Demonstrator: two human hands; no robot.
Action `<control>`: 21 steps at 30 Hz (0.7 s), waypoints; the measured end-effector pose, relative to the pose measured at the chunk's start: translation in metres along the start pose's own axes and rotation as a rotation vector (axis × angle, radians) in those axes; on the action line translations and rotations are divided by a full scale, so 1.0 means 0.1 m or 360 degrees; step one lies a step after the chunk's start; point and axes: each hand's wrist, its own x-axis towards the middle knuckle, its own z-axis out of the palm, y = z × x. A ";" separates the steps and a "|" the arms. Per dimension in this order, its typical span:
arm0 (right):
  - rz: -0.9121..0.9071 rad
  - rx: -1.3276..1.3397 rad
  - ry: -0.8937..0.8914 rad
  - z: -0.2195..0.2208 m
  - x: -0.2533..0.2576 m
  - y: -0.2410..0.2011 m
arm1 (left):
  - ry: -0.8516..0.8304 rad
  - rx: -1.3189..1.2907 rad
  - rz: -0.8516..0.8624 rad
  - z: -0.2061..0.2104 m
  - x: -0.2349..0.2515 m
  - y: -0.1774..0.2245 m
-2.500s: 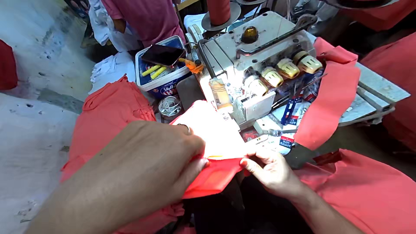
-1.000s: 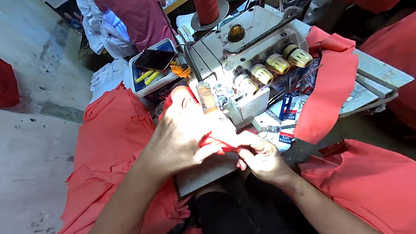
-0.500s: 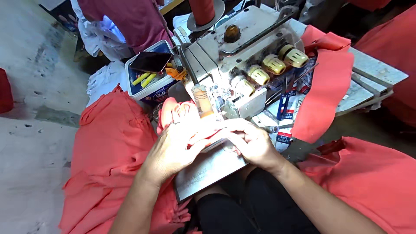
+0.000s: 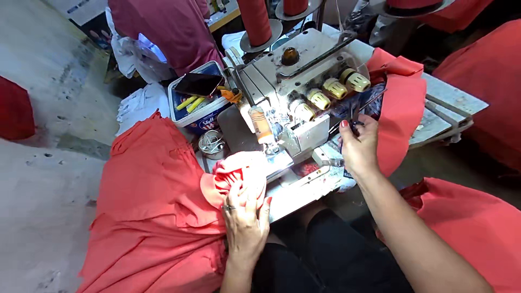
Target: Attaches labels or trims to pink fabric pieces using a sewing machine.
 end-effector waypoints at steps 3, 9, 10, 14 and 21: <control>0.0158 -0.0102 -0.0080 -0.06 -0.20 -0.14 | 0.0106 -0.0028 0.0002 0.08 -0.15 0.03; -0.1044 -0.0932 -0.0479 -0.03 -1.03 -0.31 | 0.0217 -0.0196 -0.0070 0.16 -0.21 0.06; -0.1246 -0.1091 -0.0464 0.02 -1.06 -0.40 | 0.0232 -0.0228 -0.0077 0.16 -0.21 0.06; -0.1344 -0.1623 -0.0718 0.22 -1.01 -0.78 | 0.0261 -0.0292 -0.0112 0.16 -0.22 0.05; -0.1092 -0.1760 -0.1084 0.39 -0.98 -0.99 | 0.0287 -0.0397 -0.0145 0.17 -0.24 0.02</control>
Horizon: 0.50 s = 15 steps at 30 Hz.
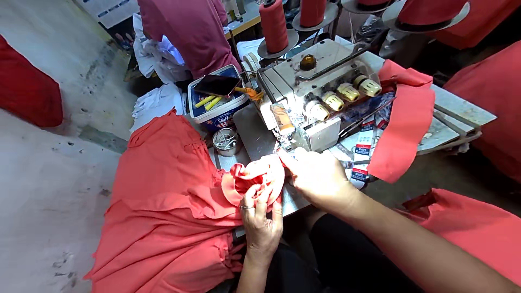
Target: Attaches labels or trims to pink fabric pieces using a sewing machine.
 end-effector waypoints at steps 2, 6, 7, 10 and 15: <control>-0.0030 0.0430 0.0531 0.22 -0.08 0.12 | -0.0004 -0.0070 -0.0008 -0.03 0.02 -0.01; 0.0192 0.1325 0.0740 0.45 -0.18 0.12 | -0.0052 -0.0165 0.0087 -0.12 0.11 -0.03; 0.0212 0.1408 0.0739 0.48 -0.20 0.09 | -0.0091 -0.0107 0.0154 -0.15 0.14 -0.03; 0.0197 0.1570 0.0787 0.54 -0.19 0.03 | -0.0250 0.0234 0.0478 -0.35 0.29 -0.10; 0.0204 0.1904 0.0961 0.59 -0.16 0.04 | -0.0593 0.0530 0.0530 -0.87 0.54 -0.53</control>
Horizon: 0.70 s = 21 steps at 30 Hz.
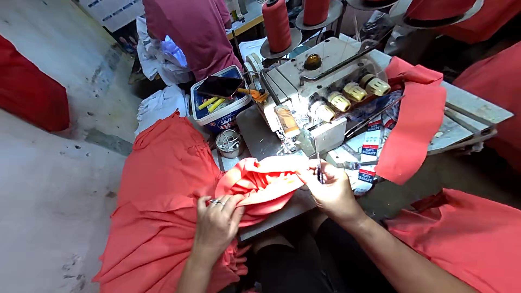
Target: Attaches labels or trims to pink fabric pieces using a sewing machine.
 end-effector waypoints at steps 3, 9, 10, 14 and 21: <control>0.0088 0.0098 0.0077 0.02 0.00 0.02 | -0.0193 -0.0023 0.0102 -0.29 0.03 -0.20; 0.0151 0.0253 -0.0086 0.04 0.01 -0.01 | -0.0493 -0.0325 0.0573 -0.72 0.73 -0.03; 0.0083 0.0235 -0.0146 0.04 0.01 -0.02 | -0.0596 -0.0350 0.0694 -0.72 0.92 0.07; -0.0175 0.0168 -0.0292 0.05 0.03 -0.07 | -0.0897 -0.0547 0.0850 -0.43 1.46 0.22; -0.0760 -0.0224 -0.0646 -0.15 -0.05 0.02 | -0.0654 -0.0369 0.0740 -0.41 1.37 0.05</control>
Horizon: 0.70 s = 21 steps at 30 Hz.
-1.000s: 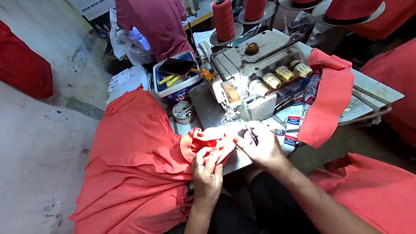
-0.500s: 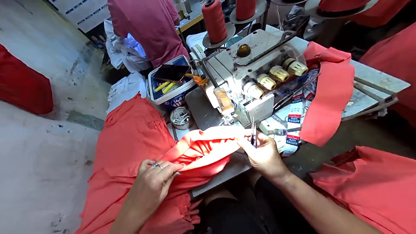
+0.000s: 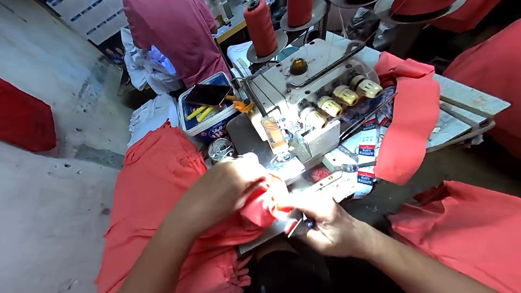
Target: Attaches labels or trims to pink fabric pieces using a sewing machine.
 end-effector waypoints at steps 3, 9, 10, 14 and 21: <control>-0.0091 -0.0184 -0.0161 -0.08 -0.03 0.07 | 0.0108 0.0088 -0.0095 -0.07 -0.32 0.02; -0.0161 -0.0011 -0.0188 -0.22 -0.13 0.27 | 0.0357 0.0008 -0.0102 0.19 -0.64 0.12; -0.0165 0.0017 -0.0190 -0.22 -0.15 0.27 | 0.0428 0.0060 -0.0078 0.24 -0.66 0.12; -0.0159 0.0099 -0.0164 -0.20 -0.18 0.27 | 0.0597 0.0264 -0.0056 0.38 -0.73 0.09; -0.0150 0.0144 -0.0130 -0.15 -0.19 0.27 | 0.0642 0.0289 -0.0182 0.46 -0.74 0.11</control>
